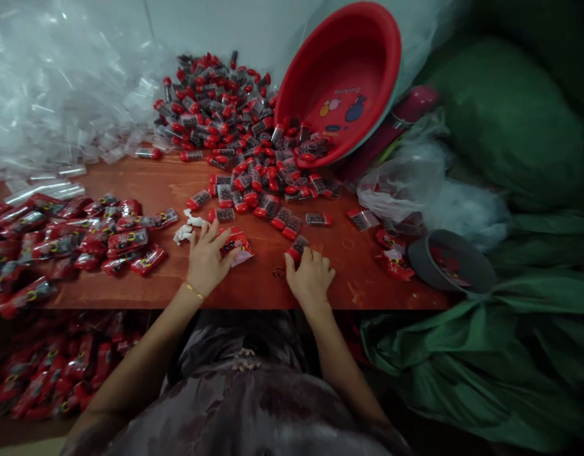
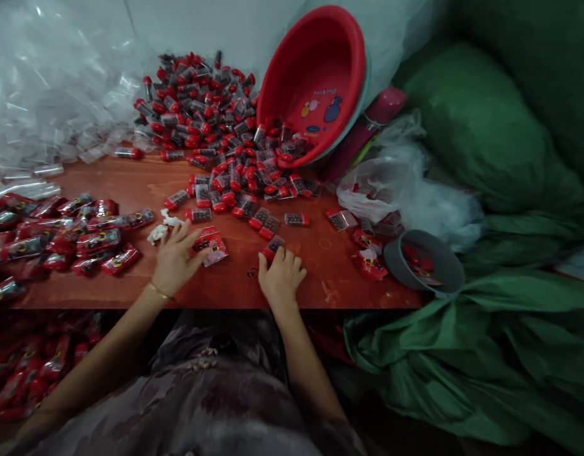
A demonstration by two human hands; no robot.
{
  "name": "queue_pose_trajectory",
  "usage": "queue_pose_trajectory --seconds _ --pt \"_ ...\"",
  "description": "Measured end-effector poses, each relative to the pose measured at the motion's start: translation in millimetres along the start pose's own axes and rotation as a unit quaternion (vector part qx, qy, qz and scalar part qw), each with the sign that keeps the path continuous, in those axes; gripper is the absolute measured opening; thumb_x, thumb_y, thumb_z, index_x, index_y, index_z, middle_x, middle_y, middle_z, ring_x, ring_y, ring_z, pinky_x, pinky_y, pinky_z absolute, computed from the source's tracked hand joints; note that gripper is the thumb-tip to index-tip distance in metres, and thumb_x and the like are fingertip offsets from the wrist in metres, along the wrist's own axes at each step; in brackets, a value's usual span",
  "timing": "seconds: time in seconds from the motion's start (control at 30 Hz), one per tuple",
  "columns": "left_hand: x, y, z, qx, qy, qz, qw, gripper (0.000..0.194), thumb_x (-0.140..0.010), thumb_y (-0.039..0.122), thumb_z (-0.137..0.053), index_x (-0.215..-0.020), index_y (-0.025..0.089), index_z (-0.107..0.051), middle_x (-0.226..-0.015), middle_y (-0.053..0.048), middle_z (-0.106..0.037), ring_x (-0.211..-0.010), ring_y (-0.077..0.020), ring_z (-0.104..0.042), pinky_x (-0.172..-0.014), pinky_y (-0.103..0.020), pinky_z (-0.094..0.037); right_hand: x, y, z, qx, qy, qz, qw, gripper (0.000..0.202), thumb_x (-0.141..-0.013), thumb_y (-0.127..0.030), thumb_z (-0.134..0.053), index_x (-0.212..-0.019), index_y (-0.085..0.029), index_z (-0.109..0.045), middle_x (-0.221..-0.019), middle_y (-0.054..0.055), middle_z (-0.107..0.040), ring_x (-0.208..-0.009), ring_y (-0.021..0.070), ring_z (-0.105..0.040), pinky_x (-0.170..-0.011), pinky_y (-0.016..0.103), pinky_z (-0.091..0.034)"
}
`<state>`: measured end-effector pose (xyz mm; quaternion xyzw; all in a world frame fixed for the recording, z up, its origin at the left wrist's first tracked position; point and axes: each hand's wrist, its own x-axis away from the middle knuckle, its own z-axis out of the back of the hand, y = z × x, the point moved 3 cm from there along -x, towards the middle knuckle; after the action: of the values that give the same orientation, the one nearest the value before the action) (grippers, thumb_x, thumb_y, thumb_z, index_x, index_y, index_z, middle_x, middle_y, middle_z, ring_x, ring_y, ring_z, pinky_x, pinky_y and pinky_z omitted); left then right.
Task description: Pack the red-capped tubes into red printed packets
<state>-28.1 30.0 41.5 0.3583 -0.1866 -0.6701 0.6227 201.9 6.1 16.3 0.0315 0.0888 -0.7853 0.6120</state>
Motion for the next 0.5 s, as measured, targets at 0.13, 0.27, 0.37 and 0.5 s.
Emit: queue_pose_trajectory --seconds 0.13,0.27,0.37,0.5 --pt "0.0 1.1 -24.5 -0.186 -0.097 -0.05 0.977 0.03 -0.08 0.042 -0.06 -0.107 0.03 -0.07 -0.14 -0.009 -0.048 -0.137 -0.0345 -0.03 -0.109 -0.058 -0.022 11.6 -16.1 2.4 -0.044 0.029 0.066 0.996 0.045 -0.089 -0.044 -0.047 -0.117 -0.01 -0.059 -0.114 0.019 -0.061 -0.097 0.0317 -0.052 -0.077 0.042 -0.036" --pt "1.4 -4.1 -25.6 -0.212 -0.084 -0.048 0.973 0.024 -0.084 0.041 -0.056 -0.097 0.032 -0.073 -0.134 -0.007 -0.055 -0.136 -0.0324 -0.032 -0.109 -0.057 -0.021 15.3 -27.6 4.4 -0.119 0.068 0.149 0.979 0.032 -0.09 -0.037 -0.047 -0.109 -0.017 -0.063 -0.111 0.012 -0.064 -0.099 0.0267 -0.053 -0.083 0.04 -0.035" --pt "4.1 -5.3 -27.2 -0.191 -0.07 -0.034 0.979 0.023 -0.083 0.038 -0.056 -0.097 0.03 -0.073 -0.132 -0.007 -0.057 -0.134 -0.0316 -0.036 -0.11 -0.055 -0.021 17.8 -44.9 5.8 -0.174 0.058 0.19 0.964 0.032 -0.092 -0.038 -0.045 -0.108 -0.017 -0.063 -0.111 0.01 -0.065 -0.101 0.0242 -0.054 -0.083 0.035 -0.038" --pt "7.4 -9.0 -30.8 -0.138 -0.052 -0.028 0.989 0.039 -0.086 0.035 -0.051 -0.122 0.023 -0.06 -0.138 -0.013 -0.05 -0.131 -0.0316 -0.04 -0.108 -0.056 -0.022 10.8 -68.7 1.9 -0.184 -0.014 0.181 0.966 0.044 -0.089 -0.048 -0.048 -0.114 -0.014 -0.059 -0.108 0.013 -0.065 -0.096 0.0246 -0.059 -0.077 0.033 -0.042"
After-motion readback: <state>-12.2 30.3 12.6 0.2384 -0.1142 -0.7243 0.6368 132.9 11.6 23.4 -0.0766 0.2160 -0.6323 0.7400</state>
